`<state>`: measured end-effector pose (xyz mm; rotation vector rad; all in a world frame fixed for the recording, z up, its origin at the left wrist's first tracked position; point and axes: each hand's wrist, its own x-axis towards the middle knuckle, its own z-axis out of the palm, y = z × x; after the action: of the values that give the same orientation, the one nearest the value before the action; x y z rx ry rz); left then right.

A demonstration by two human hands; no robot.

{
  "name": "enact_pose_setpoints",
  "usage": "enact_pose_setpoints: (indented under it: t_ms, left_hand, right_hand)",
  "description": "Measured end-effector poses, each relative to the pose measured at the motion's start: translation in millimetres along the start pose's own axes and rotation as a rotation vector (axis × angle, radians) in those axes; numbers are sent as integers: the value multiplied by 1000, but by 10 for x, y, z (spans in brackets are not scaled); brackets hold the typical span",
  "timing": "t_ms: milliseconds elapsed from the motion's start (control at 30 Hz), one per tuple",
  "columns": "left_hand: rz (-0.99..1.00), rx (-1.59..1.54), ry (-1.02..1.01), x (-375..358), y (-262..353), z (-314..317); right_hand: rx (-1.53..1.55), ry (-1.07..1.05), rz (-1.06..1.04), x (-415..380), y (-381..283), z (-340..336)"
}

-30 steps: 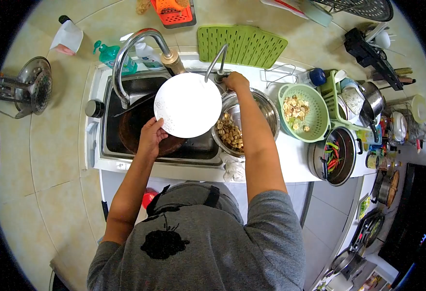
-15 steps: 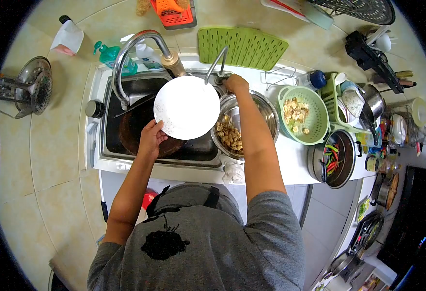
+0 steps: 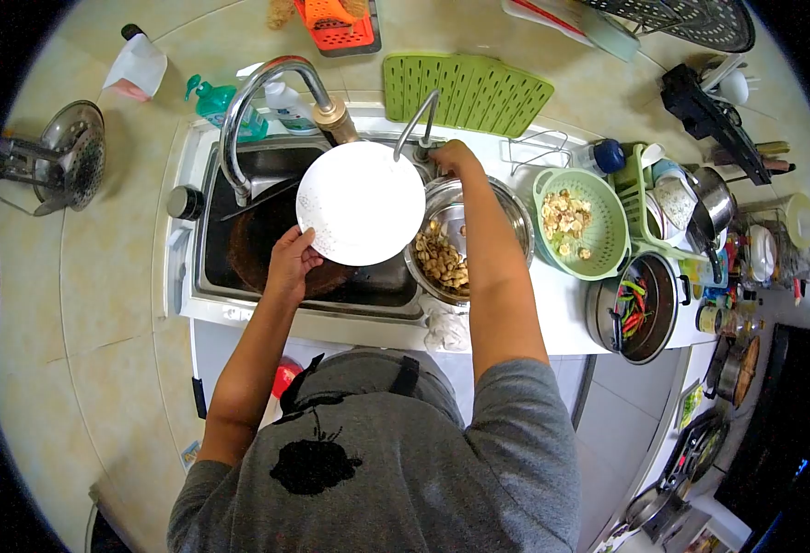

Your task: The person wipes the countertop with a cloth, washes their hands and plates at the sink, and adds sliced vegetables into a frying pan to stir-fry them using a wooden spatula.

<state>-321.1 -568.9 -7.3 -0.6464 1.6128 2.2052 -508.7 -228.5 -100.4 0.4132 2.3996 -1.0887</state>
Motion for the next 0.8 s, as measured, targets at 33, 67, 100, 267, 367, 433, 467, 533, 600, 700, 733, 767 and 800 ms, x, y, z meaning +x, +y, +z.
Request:
enact_pose_setpoints:
  t_ms: [33, 67, 100, 267, 367, 433, 467, 533, 600, 700, 733, 767, 800]
  left_hand:
    - [0, 1, 3, -11, -4, -2]
    - [1, -2, 7, -18, -13, -4]
    - [3, -5, 11, -27, -21, -8]
    - [6, -10, 31, -126, -13, 4]
    - [13, -8, 50, -186, -52, -26]
    - [15, -10, 77, -252, -70, -34]
    - [16, -4, 84, -282, -87, -48]
    - [18, 8, 101, -347, -131, -88]
    - [31, -16, 106, -449, -188, -109]
    - [46, -51, 143, -621, -230, -76]
    - [49, -61, 159, -683, -246, -55]
    - [59, -72, 165, -742, -279, -47]
    - [68, -83, 169, -801, -314, -54]
  right_hand:
    - [73, 19, 15, 30, 29, 0]
    - [145, 38, 29, 63, 57, -2]
    - [218, 56, 44, 68, 63, -10]
    - [588, 55, 79, 190, 78, 12]
    - [636, 26, 63, 271, 88, 15]
    - [699, 73, 61, 250, 27, 33]
    - [730, 96, 61, 236, 6, 37]
    - [742, 77, 63, 181, -72, -1]
    - [722, 30, 41, 114, -91, -11]
    - [535, 71, 4, 58, -98, 10]
    - [449, 88, -14, 44, -87, 8]
    - [274, 140, -118, 27, -75, 14]
    - [98, 192, -219, -16, -88, 21]
